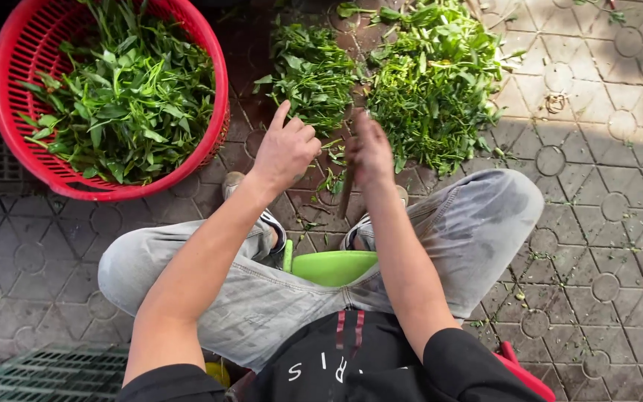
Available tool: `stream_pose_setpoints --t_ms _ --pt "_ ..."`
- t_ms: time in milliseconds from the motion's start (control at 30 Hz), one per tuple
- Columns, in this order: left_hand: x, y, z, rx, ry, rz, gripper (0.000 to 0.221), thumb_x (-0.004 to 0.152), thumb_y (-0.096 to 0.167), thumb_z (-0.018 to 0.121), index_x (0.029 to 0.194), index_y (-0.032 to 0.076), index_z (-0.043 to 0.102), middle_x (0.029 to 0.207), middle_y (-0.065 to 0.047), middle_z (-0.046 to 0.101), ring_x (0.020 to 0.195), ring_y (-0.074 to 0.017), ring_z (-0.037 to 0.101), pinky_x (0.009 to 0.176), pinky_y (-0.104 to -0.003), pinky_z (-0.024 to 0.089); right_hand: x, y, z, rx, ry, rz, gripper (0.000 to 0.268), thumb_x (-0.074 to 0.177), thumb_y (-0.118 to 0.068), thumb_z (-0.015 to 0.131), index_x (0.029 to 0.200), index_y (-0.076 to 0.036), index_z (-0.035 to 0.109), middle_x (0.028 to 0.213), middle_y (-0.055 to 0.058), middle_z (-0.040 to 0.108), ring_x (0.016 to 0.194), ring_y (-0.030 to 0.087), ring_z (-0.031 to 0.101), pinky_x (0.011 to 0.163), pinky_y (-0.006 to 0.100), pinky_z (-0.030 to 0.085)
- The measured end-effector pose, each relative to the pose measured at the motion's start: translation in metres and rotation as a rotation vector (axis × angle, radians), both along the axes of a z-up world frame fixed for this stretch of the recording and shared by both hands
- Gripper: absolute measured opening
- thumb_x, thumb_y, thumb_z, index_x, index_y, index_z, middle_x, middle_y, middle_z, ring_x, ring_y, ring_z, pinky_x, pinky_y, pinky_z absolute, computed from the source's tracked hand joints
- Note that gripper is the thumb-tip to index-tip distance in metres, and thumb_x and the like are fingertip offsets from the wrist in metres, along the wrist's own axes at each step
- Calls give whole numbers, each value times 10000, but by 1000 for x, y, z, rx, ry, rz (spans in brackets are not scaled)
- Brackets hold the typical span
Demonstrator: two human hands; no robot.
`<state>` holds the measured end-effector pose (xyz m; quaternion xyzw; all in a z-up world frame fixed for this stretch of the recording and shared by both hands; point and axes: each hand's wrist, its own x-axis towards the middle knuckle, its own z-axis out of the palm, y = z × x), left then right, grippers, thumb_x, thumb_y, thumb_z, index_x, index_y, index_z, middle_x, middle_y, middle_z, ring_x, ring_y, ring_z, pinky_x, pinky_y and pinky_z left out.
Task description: Sorting and trimming leafy green vegetables into a basket using a small knife.
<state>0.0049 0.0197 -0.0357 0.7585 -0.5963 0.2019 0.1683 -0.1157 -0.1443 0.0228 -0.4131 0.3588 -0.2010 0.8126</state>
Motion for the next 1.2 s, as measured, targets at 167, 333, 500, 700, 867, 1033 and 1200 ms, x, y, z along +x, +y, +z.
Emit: stream_pose_setpoints --t_ms 167,333,500,700,867,1033,1200 --pt "72 92 130 286 -109 333 230 1095 254 717 868 227 747 857 -15 679 801 -296 669 880 -584 484 -23 -90 -66 454 -2 -173 506 963 -662 732 884 -202 534 824 32 704 553 68 541 492 191 416" --pt "179 256 141 199 485 531 407 1177 283 812 1449 -20 813 1394 -234 720 1214 -413 701 964 -540 543 -16 -89 -187 442 106 -119 305 1064 -361 778 898 -181 597 749 40 709 495 63 299 484 262 216" --pt "191 364 61 76 563 823 721 1115 381 827 1566 -135 603 1512 -420 550 1434 -536 510 1187 -579 405 4 -65 -219 268 477 -12 235 1040 -195 808 945 -259 603 850 15 797 512 67 379 542 295 329" --pt "116 264 53 79 440 823 675 1129 534 661 1490 -35 633 1498 -273 634 1387 -443 581 1159 -600 462 27 -89 -277 96 674 174 120 1098 -209 649 1217 -224 647 956 14 744 602 94 417 538 286 350" --pt "147 220 5 390 367 637 1056 904 615 914 1716 193 386 1739 -230 252 1634 -448 246 1294 -797 155 52 -88 -291 33 789 207 221 1070 -229 724 1274 -189 649 1073 54 753 661 134 493 519 307 385" --pt "214 233 -12 914 391 693 1082 804 309 860 1737 433 327 1874 -136 66 1693 -379 65 1288 -774 148 63 -70 -273 30 789 211 126 1058 -168 772 1108 -163 656 931 53 658 631 113 479 469 276 425" --pt "269 319 -37 182 767 1169 329 908 265 926 1076 -3 836 1630 -117 592 1430 -305 613 1226 -392 415 35 -63 -213 1 675 361 126 1144 -236 698 1105 -121 668 815 -42 553 646 70 449 576 242 414"
